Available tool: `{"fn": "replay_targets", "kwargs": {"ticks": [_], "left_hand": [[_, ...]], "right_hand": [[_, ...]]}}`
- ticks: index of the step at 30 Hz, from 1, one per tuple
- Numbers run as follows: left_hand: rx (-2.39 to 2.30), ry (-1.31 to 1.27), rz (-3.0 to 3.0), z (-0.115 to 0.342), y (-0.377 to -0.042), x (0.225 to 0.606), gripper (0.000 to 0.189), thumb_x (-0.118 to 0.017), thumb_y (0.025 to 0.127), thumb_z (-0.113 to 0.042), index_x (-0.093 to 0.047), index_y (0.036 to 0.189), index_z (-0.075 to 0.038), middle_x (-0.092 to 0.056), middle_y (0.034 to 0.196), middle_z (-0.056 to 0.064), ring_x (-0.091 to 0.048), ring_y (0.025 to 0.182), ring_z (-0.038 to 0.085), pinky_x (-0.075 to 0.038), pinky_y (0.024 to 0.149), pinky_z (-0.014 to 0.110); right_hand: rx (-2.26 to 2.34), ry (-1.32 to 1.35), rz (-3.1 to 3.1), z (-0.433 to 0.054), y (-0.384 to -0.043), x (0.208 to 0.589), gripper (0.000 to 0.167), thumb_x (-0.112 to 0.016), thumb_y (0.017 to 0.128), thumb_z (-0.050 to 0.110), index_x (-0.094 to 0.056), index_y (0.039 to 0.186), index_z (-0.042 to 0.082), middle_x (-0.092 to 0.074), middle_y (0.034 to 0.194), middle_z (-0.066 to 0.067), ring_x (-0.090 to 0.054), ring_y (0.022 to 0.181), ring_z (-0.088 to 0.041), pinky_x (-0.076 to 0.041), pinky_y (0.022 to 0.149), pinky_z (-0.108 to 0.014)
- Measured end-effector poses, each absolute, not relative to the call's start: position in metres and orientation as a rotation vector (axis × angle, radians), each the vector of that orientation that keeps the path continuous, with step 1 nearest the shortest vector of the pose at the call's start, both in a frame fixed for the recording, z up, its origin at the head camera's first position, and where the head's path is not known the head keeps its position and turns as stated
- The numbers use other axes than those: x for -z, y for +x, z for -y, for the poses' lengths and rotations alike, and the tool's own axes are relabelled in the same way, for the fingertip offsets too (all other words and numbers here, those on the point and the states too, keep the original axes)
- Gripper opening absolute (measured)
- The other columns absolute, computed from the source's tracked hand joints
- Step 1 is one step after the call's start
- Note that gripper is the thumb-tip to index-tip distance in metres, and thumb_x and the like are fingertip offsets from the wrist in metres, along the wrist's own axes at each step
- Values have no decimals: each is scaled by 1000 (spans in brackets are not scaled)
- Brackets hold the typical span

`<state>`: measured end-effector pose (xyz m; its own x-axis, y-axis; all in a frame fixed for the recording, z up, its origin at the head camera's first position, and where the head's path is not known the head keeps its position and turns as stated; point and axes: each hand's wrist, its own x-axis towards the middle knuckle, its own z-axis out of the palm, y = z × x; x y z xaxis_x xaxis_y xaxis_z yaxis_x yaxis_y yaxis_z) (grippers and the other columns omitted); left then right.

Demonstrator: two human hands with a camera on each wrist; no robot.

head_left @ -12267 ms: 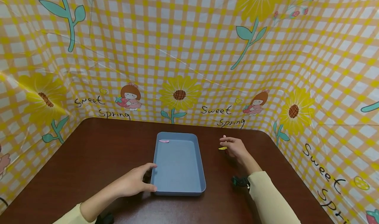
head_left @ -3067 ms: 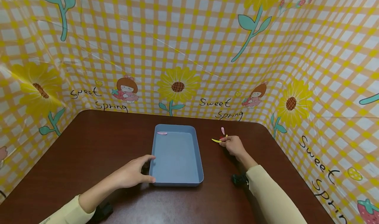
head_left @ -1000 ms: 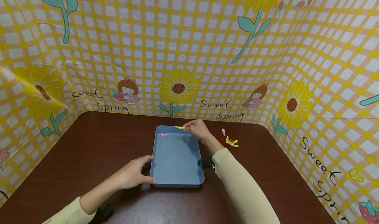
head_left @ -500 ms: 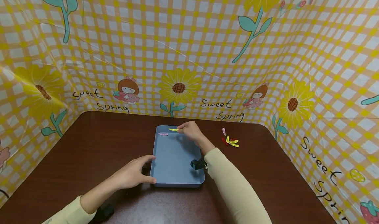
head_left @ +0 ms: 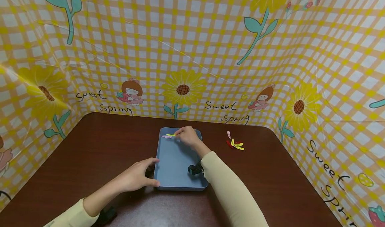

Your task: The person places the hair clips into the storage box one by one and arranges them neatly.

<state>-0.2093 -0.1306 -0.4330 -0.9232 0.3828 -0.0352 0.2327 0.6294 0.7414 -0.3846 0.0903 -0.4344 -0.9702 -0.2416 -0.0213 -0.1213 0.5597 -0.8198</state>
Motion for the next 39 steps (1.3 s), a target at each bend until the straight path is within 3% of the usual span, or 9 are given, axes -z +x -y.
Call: {"fn": "replay_targets", "kwargs": {"ticks": [3, 9, 18, 29, 39], "left_hand": [[-1173, 508, -2657, 131, -209, 433, 82, -86, 79, -39, -50, 145, -5, -55, 145, 14, -55, 129, 36, -46, 102, 57], [-1185, 512, -2647, 131, -209, 433, 81, -86, 80, -38, -50, 145, -5, -55, 145, 14, -55, 129, 36, -46, 102, 57], [-1190, 515, -2637, 131, -206, 431, 80, -86, 80, -37, -51, 144, -4, -56, 144, 16, -55, 129, 38, -46, 101, 58], [-1188, 502, -2639, 130, -210, 432, 80, -86, 80, -36, -50, 144, -4, -55, 144, 16, -54, 130, 38, -45, 103, 58], [-1198, 501, -2624, 131, -211, 433, 80, -85, 81, -36, -49, 145, -5, -55, 145, 16, -53, 131, 37, -45, 103, 58]], "right_hand": [[1365, -330, -2676, -86, -384, 439, 14, -67, 94, 6, -77, 101, 0, -71, 114, -13, -52, 80, -18, -41, 62, -26], [1342, -351, -2697, -78, -383, 446, 14, -66, 95, 7, -77, 103, 2, -70, 113, -12, -52, 78, -19, -41, 62, -27], [1326, -317, -2730, -70, -378, 453, 11, -70, 93, 8, -78, 98, 4, -71, 116, -13, -57, 90, -20, -42, 68, -27], [1310, -304, -2777, -66, -381, 458, 9, -71, 92, 9, -77, 98, 5, -71, 113, -11, -58, 90, -19, -45, 74, -29], [1305, -312, -2776, -65, -382, 459, 8, -72, 93, 10, -77, 98, 5, -71, 113, -12, -57, 87, -20, -43, 72, -29]]}}
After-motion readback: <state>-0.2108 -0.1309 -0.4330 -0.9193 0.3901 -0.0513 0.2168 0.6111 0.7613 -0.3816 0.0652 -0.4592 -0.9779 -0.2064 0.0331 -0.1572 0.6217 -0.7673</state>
